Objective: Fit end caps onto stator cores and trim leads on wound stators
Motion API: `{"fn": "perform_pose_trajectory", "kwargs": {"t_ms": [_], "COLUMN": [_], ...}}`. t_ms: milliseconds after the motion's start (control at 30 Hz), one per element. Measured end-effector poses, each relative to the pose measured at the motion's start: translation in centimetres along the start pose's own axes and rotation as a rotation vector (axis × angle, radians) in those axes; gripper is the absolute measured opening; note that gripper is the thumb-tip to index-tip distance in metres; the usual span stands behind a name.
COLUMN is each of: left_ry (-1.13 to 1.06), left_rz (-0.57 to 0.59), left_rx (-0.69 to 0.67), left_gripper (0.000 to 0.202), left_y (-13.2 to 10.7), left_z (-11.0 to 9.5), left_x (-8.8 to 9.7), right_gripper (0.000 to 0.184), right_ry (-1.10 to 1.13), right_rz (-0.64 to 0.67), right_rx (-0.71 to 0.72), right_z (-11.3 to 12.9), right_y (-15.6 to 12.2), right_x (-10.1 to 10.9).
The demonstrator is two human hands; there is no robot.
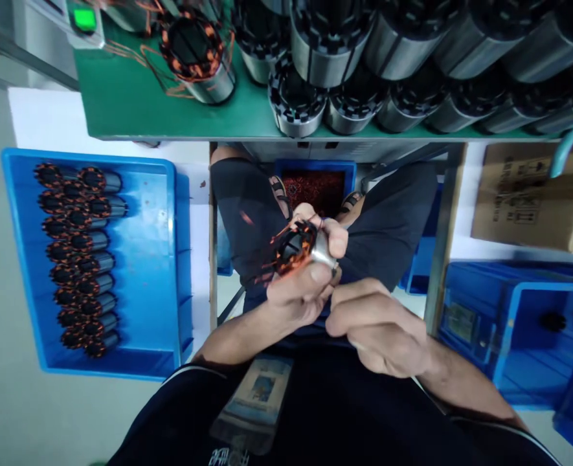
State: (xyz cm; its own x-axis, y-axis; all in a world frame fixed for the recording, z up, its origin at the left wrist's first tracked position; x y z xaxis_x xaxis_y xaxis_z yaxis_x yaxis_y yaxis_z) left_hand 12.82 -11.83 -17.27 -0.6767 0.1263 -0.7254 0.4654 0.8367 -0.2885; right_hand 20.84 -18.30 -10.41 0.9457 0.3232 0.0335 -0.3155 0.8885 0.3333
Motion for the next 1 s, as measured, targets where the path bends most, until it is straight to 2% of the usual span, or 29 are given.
{"fn": "perform_pose_trajectory", "kwargs": {"t_ms": [33,100,167,200,267,300,367,400,467,533,600,667,733,800,867,933,1000], "left_ry": [-0.06,0.045,0.301,0.414,0.714,0.869,1.102,1.14,1.137,1.099,1.026,0.818,0.506,0.207,0.041,-0.033,-0.046], "left_rz": [-0.026,-0.083,-0.092,-0.058,0.057,0.116,0.234,0.265,0.29,0.268,0.243,0.214,0.14,0.064,0.038,0.052,0.052], "left_rx": [0.01,-0.098,-0.383,-0.535,-0.824,-0.91,-1.01,-1.003,-0.952,-0.874,-0.696,-0.401,-0.011,0.269,0.372,0.362,0.363], "left_gripper": [0.048,0.041,0.046,0.058,0.08,0.089,0.101,0.102,0.101,0.102,0.1,0.086,0.073,0.081,0.088,0.079,0.07], "left_y": [0.6,2.7,4.6,5.1,4.9,4.6,3.6,3.3,2.7,2.3,2.4,2.7,2.5,1.3,0.5,0.4,0.4], "left_z": [0.3,-0.8,-4.3,-6.0,-8.5,-8.8,-8.5,-8.2,-7.8,-7.3,-6.2,-4.1,-0.7,2.2,3.2,2.9,2.6], "left_x": [0.5,2.8,5.1,5.7,5.1,4.3,2.4,1.9,1.3,1.4,2.3,3.5,4.8,4.7,3.5,2.4,2.2], "right_gripper": [0.02,0.014,0.014,0.015,0.016,0.016,0.021,0.024,0.025,0.016,0.011,0.01,0.008,0.006,0.007,0.01,0.016], "right_ry": [0.004,0.025,0.039,0.054,0.09,0.124,0.228,0.288,0.422,0.559,0.69,0.779,0.798,0.744,0.649,0.549,0.468], "right_rz": [-0.062,-0.143,-0.208,-0.279,-0.466,-0.538,-0.595,-0.591,-0.561,-0.54,-0.523,-0.514,-0.514,-0.487,-0.433,-0.378,-0.358], "right_rx": [0.034,0.059,0.04,0.003,-0.125,-0.206,-0.373,-0.452,-0.56,-0.616,-0.648,-0.677,-0.691,-0.702,-0.702,-0.674,-0.631], "right_z": [0.2,0.2,-0.2,-0.7,-1.9,-2.6,-3.9,-4.6,-5.6,-6.5,-7.5,-8.6,-9.3,-9.3,-8.4,-6.7,-4.7], "right_y": [-0.7,-2.1,-3.2,-3.5,-3.8,-3.6,-2.6,-1.9,-0.9,-0.7,-1.5,-2.8,-4.0,-4.7,-4.6,-3.8,-2.8], "right_x": [0.9,2.5,3.7,4.6,6.4,7.0,7.0,6.7,5.9,5.2,4.4,3.5,2.9,2.6,2.7,3.3,4.1]}}
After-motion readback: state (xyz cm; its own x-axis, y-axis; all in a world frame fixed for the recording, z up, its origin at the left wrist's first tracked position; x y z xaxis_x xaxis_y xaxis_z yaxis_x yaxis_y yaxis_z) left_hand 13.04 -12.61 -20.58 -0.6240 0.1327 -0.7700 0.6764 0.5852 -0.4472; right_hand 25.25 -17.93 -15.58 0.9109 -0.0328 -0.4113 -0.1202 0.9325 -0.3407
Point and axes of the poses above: each hand's wrist, its own y-axis towards the middle knuckle, its own x-axis out of the back of the hand, z = x × y, the point moved 10 cm from there along y, towards the middle knuckle, and after that the axes turned 7 degrees about y, right-handed, at the moved point
